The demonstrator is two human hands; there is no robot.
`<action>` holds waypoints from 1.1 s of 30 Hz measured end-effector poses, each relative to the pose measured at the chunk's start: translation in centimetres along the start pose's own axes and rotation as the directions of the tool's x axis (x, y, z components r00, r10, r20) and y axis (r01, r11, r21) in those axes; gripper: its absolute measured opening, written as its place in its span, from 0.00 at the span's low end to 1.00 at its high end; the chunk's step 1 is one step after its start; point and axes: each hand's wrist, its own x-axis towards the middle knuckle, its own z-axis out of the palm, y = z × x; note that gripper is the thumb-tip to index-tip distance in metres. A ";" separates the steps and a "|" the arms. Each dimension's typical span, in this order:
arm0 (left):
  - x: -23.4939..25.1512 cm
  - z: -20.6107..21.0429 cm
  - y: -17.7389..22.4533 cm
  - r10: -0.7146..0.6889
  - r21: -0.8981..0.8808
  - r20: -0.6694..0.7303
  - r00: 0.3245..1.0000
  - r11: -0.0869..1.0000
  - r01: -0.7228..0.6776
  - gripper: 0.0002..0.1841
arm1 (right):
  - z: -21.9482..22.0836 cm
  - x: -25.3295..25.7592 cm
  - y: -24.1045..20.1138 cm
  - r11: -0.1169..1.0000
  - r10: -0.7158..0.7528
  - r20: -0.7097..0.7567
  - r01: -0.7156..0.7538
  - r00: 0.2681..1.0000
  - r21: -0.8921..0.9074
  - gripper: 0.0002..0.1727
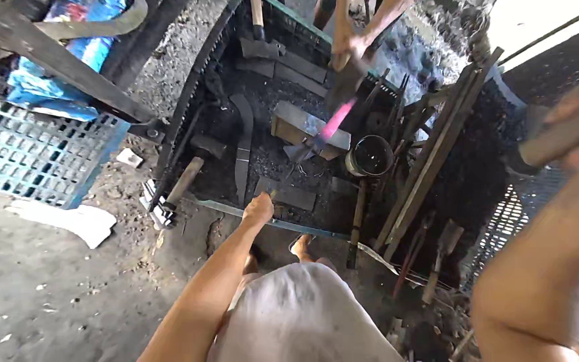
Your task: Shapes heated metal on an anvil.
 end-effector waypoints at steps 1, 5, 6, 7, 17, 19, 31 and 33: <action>-0.3 -0.2 0.0 -0.007 0.008 0.007 1.000 1.000 0.007 0.20 | 2.3 0.2 1.0 0.998 -0.028 -0.063 0.025 0.998 -0.055 0.22; -0.7 -0.2 0.6 -0.023 0.012 0.043 0.999 1.000 0.022 0.22 | 17.4 -6.7 11.3 0.974 -0.046 -0.110 0.021 0.993 -0.224 0.33; -0.8 -0.2 0.7 -0.028 0.017 0.060 0.998 0.999 0.027 0.23 | 21.7 -9.8 14.9 0.955 0.112 -0.007 -0.110 0.994 -0.275 0.34; -0.8 -0.2 0.7 -0.030 0.024 0.061 0.998 0.999 0.028 0.23 | 25.6 -12.4 18.3 0.908 0.312 0.111 -0.262 0.944 -0.326 0.33; -2.2 0.6 0.7 0.009 -0.065 0.003 1.000 0.998 -0.009 0.19 | 9.6 -4.2 0.6 0.988 0.151 0.339 -0.131 0.929 -0.080 0.27; -2.2 0.7 0.5 0.010 -0.056 0.007 1.000 0.998 -0.010 0.19 | 5.1 -2.2 -2.4 0.985 0.068 0.276 -0.020 0.959 -0.172 0.25; -3.9 2.1 1.6 -0.063 0.010 0.072 0.995 0.998 0.063 0.22 | 27.6 -13.3 23.3 0.829 0.548 0.289 -0.462 0.785 -0.316 0.26; -4.9 1.9 1.2 -0.058 0.011 0.069 0.996 0.998 0.057 0.24 | 26.0 -12.0 21.7 0.756 0.617 0.434 -0.648 0.656 -0.094 0.20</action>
